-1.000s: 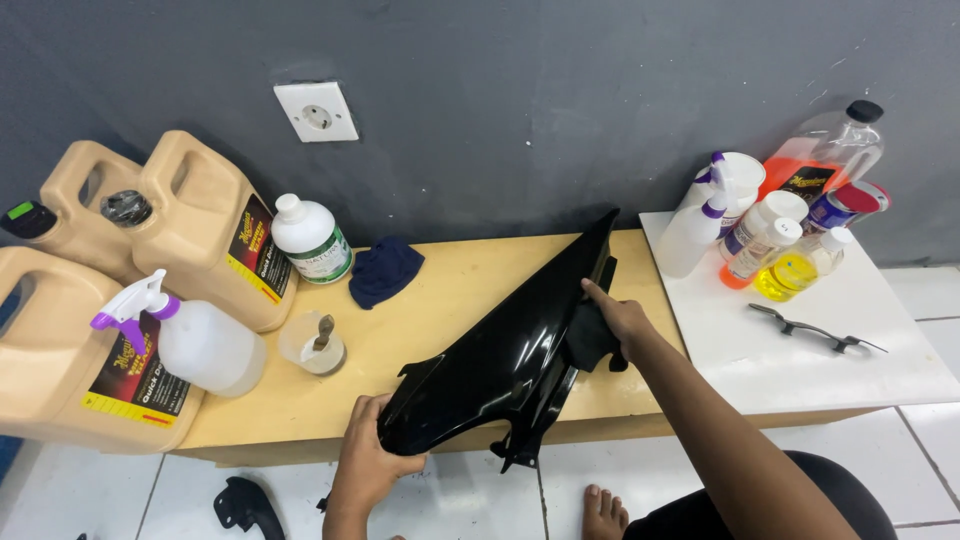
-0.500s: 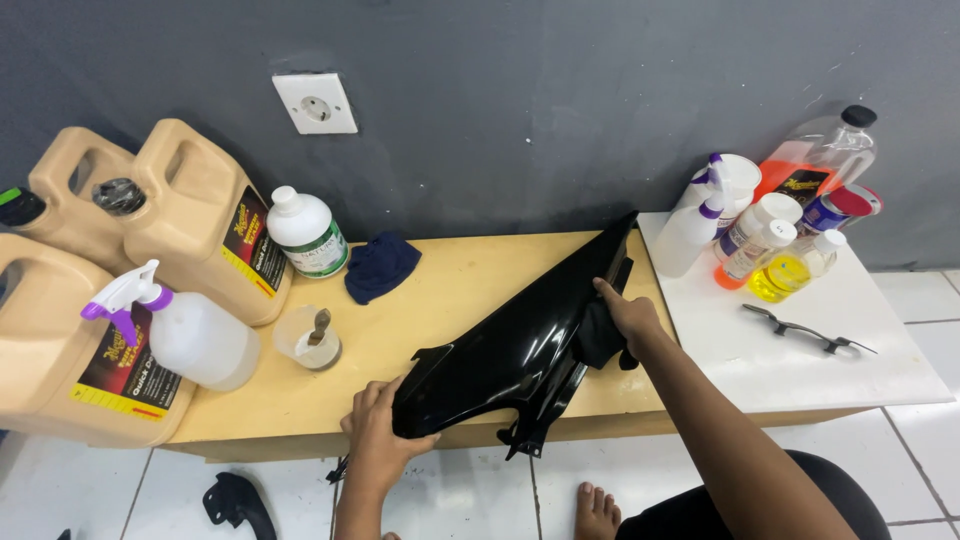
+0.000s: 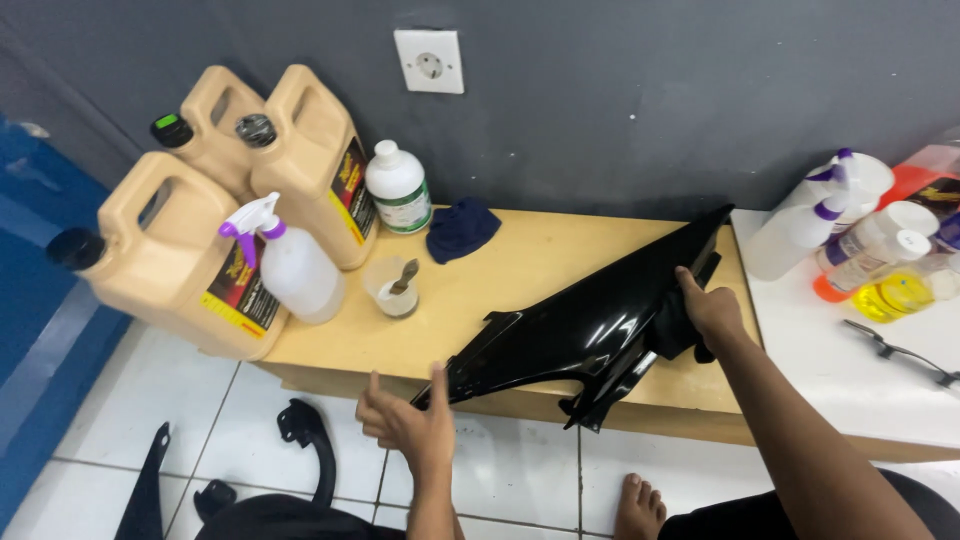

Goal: The person wipes a black motorcycle part with a cloth, then uses a brush to apply a white compound from a cup onto the part's surface. The person continues spreading the compound across the part.

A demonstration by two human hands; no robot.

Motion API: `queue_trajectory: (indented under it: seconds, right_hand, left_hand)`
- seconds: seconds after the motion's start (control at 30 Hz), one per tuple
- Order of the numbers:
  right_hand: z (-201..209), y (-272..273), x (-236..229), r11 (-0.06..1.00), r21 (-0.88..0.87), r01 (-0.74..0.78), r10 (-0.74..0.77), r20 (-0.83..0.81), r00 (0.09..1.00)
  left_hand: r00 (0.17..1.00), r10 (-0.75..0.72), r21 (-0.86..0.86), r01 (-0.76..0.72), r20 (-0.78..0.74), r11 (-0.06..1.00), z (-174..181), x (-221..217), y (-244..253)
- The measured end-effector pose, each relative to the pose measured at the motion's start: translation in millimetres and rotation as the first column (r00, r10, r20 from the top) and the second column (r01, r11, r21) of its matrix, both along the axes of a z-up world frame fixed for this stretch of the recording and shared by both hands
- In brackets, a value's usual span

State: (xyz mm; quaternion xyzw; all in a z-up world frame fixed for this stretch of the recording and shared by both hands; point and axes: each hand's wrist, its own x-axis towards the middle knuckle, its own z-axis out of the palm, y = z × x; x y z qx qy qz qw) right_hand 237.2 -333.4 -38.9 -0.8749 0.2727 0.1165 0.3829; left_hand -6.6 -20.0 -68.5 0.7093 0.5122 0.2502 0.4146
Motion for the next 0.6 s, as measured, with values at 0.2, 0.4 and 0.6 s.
queue_trajectory:
  seconds: [0.2,0.4,0.6]
  right_hand:
    - [-3.1,4.3,-1.6,0.994,-0.107,-0.026,0.031,0.042,0.999]
    - [10.8,27.9,-23.2,0.947,-0.310,-0.086,0.202,0.365,0.909]
    - [43.1,92.7,-66.0,0.832,-0.259,-0.491,0.548,0.519,0.656]
  left_hand:
    - [0.668,0.723,-0.956,-0.057,0.179,0.289,-99.3,-16.1,52.8]
    - [0.595,0.755,-0.930,-0.031,0.277,0.365,-73.6,-11.6,36.3]
    - [0.534,0.788,-0.932,-0.002,0.306,0.363,-69.5,-6.6,31.2]
